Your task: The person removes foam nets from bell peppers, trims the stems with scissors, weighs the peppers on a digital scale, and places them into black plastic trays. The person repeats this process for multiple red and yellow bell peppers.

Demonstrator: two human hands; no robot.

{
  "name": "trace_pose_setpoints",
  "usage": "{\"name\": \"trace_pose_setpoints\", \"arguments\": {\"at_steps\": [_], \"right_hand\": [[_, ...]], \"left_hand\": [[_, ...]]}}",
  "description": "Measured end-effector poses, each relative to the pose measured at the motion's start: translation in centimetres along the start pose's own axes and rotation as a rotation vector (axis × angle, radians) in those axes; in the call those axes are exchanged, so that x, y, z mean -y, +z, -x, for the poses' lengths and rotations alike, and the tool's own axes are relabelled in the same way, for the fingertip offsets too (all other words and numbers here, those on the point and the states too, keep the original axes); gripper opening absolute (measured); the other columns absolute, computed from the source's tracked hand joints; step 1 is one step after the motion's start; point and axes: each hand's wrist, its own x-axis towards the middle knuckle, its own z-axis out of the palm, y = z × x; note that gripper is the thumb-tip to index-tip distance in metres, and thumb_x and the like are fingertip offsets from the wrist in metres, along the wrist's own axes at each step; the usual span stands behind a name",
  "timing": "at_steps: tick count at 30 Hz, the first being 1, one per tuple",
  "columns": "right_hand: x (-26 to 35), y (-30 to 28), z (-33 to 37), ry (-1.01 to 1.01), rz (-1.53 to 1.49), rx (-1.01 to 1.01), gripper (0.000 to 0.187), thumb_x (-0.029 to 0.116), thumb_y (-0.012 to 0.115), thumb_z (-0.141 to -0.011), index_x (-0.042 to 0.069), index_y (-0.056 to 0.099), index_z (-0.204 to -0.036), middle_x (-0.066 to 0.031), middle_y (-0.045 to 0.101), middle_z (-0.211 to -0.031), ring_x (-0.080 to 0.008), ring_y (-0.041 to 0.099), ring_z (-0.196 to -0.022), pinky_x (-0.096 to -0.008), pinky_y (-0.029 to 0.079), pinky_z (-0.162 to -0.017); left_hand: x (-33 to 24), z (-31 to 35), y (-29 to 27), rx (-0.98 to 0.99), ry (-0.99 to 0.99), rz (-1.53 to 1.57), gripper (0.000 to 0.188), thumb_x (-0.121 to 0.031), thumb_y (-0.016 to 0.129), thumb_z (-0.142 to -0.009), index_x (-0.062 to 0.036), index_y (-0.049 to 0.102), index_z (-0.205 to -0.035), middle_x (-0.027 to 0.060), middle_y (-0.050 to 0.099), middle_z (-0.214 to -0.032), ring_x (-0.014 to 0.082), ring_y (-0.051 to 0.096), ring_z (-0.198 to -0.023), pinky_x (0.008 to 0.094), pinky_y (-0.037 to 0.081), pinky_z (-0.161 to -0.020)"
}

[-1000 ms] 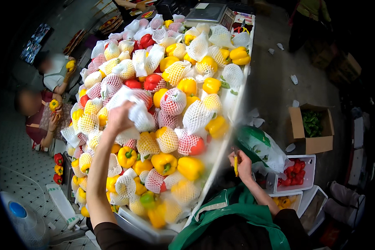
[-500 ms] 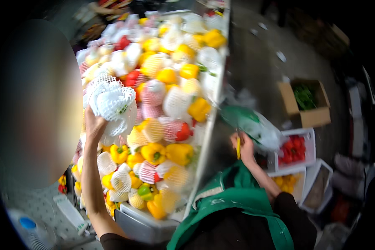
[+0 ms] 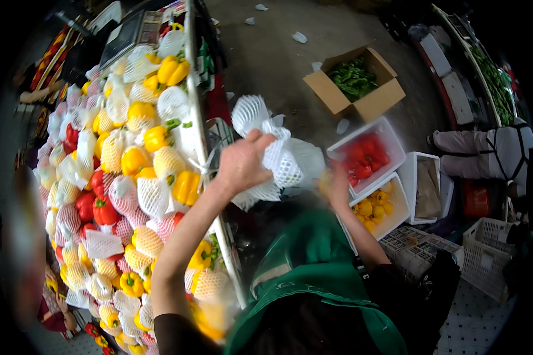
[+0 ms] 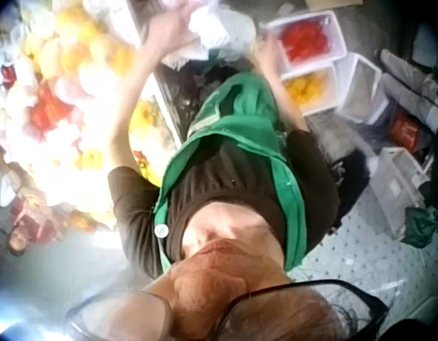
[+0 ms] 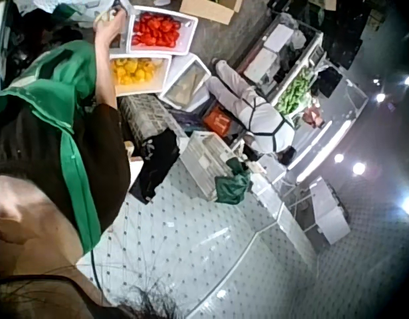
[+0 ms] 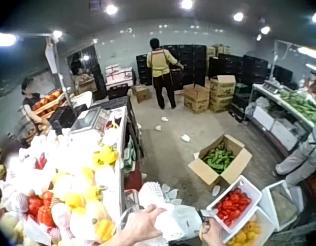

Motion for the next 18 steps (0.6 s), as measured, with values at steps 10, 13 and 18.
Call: {"name": "trace_pose_setpoints", "arguments": {"at_steps": [10,13,18], "right_hand": [[-8.6,7.6,-9.6,0.130,0.106,0.148,0.036,0.011,0.071,-0.074,0.007,0.050,-0.103,-0.0172,0.062,-0.093,-0.0361,0.060,-0.091,-0.0430,0.047,-0.075],[-9.1,8.7,-9.7,0.199,-0.015,0.111,0.028,0.014,0.067,-0.080,0.006,0.050,-0.100,-0.0201,0.062,-0.090,-0.0389,0.061,-0.089,-0.0454,0.046,-0.072],[-6.8,9.5,-7.3,0.291,-0.109,0.160,0.030,0.017,0.067,-0.082,0.003,0.050,-0.101,-0.0172,0.062,-0.085,-0.0344,0.061,-0.080,-0.0398,0.045,-0.067]], "left_hand": [[-0.6,3.1,14.4,0.431,-0.219,0.128,0.057,-0.021,0.067,-0.061,-0.0151,0.053,-0.116,0.0136,0.056,-0.098,0.0345,0.063,-0.079,0.0441,0.052,-0.065],[1.8,2.8,16.9,0.502,-0.561,0.212,0.072,-0.036,0.069,-0.063,-0.0058,0.050,-0.126,0.0196,0.059,-0.107,0.0346,0.060,-0.100,0.0412,0.049,-0.086],[7.7,1.0,22.0,0.349,-1.015,0.542,0.083,-0.049,0.071,-0.060,0.0038,0.051,-0.121,0.0245,0.059,-0.117,0.0341,0.056,-0.112,0.0350,0.042,-0.097]]}}
